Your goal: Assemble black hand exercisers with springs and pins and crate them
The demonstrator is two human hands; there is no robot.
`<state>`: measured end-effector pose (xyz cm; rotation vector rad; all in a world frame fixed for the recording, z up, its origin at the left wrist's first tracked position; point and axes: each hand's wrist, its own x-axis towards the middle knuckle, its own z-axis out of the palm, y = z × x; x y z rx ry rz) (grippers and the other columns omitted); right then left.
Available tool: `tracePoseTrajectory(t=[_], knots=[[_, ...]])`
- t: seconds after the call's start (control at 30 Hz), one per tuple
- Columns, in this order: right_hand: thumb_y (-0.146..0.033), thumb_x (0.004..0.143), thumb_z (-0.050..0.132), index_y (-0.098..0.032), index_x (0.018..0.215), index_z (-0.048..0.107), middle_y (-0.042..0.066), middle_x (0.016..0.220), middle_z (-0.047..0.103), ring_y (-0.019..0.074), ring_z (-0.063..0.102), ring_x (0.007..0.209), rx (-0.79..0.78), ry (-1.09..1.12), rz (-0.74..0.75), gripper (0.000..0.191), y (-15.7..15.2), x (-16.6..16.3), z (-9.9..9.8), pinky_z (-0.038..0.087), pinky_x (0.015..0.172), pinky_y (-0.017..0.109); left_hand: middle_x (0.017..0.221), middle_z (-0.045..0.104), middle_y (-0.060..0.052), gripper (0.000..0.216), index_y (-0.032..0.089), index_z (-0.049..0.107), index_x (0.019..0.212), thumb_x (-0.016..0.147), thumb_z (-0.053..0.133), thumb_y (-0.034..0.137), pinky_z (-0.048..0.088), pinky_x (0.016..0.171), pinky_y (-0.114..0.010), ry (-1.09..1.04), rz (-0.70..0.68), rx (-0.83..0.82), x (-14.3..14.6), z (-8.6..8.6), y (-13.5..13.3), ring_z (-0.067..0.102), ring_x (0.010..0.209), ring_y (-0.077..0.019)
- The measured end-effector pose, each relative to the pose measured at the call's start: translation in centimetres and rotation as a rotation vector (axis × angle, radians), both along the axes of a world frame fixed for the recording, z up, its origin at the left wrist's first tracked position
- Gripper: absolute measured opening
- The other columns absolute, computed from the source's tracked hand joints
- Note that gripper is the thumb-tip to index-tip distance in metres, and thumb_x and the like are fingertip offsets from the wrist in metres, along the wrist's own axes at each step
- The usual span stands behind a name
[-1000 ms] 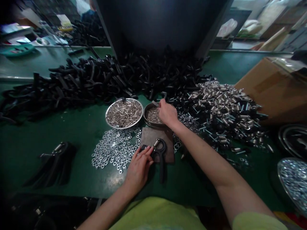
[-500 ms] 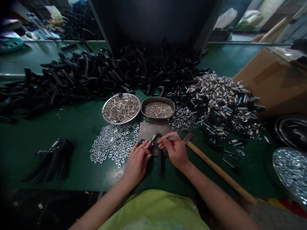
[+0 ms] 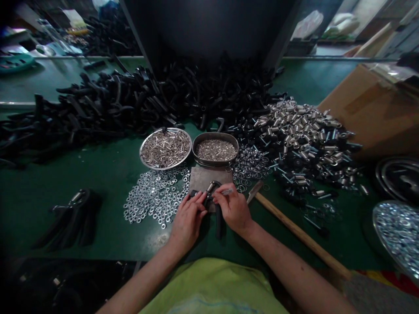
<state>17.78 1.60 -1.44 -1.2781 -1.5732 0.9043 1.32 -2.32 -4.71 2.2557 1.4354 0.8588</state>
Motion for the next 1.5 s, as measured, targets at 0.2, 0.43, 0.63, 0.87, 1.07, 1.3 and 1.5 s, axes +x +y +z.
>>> tracePoseTrajectory(t=[0.2,0.43,0.63,0.87,1.07,1.3,1.5], knots=[[-0.046,0.089,0.048,-0.024,0.086,0.038,-0.005,0.066,0.063,0.0132,0.062,0.048,-0.302,0.599,-0.064,0.025,1.7,-0.9,1.3,0.052,0.042,0.025,0.13,0.057,-0.01,0.01,0.021,0.049,0.093,0.09,0.042,0.014,0.033,0.107,-0.054,-0.004,0.004,0.0,0.0,0.0,0.0,0.046,0.128,-0.0209],[-0.046,0.086,0.054,-0.022,0.085,0.041,-0.003,0.067,0.063,0.0129,0.063,0.051,-0.145,0.328,-0.026,0.027,2.1,-0.2,1.2,0.055,0.047,0.027,0.13,0.058,-0.01,0.009,0.021,0.048,0.091,0.09,0.043,0.014,0.034,0.107,-0.054,-0.007,0.016,-0.014,0.1,0.3,0.0,0.046,0.127,-0.0212],[-0.041,0.091,0.047,-0.021,0.085,0.045,0.0,0.069,0.065,0.0128,0.063,0.055,-0.05,0.094,0.019,0.02,1.3,-0.2,0.2,0.054,0.053,0.026,0.13,0.057,-0.01,0.01,0.021,0.05,0.093,0.09,0.043,0.014,0.034,0.107,-0.054,-0.008,0.013,-0.007,0.1,0.3,0.0,0.046,0.128,-0.0211],[-0.031,0.09,0.046,-0.023,0.086,0.047,-0.001,0.065,0.064,0.0143,0.064,0.057,0.056,-0.199,0.086,0.01,1.5,-0.3,1.5,0.05,0.057,0.025,0.13,0.057,-0.009,0.008,0.021,0.048,0.092,0.09,0.044,0.014,0.034,0.107,-0.054,0.013,0.022,-0.021,0.1,0.3,0.0,0.046,0.128,-0.0213],[-0.027,0.089,0.047,-0.023,0.085,0.046,-0.002,0.059,0.06,0.0145,0.062,0.055,0.17,-0.319,0.155,0.006,1.9,-0.6,1.8,0.046,0.055,0.024,0.129,0.058,-0.008,0.011,0.021,0.048,0.096,0.09,0.043,0.013,0.035,0.106,-0.054,0.021,0.015,-0.017,0.1,0.4,0.0,0.046,0.127,-0.0208],[-0.027,0.089,0.045,-0.023,0.084,0.044,-0.003,0.057,0.058,0.0143,0.059,0.051,0.169,-0.365,0.184,0.007,2.1,-0.7,2.0,0.042,0.053,0.023,0.129,0.058,-0.009,0.011,0.02,0.049,0.097,0.092,0.042,0.014,0.034,0.107,-0.054,0.024,0.016,-0.003,0.0,0.4,-0.1,0.046,0.127,-0.021],[-0.031,0.089,0.043,-0.022,0.08,0.043,-0.003,0.057,0.054,0.0136,0.054,0.051,0.048,-0.357,0.183,0.013,3.1,-1.8,3.2,0.037,0.053,0.024,0.13,0.057,-0.009,0.01,0.02,0.048,0.097,0.092,0.041,0.015,0.032,0.108,-0.054,0.043,0.02,-0.027,0.0,0.6,0.0,0.046,0.127,-0.0206]])
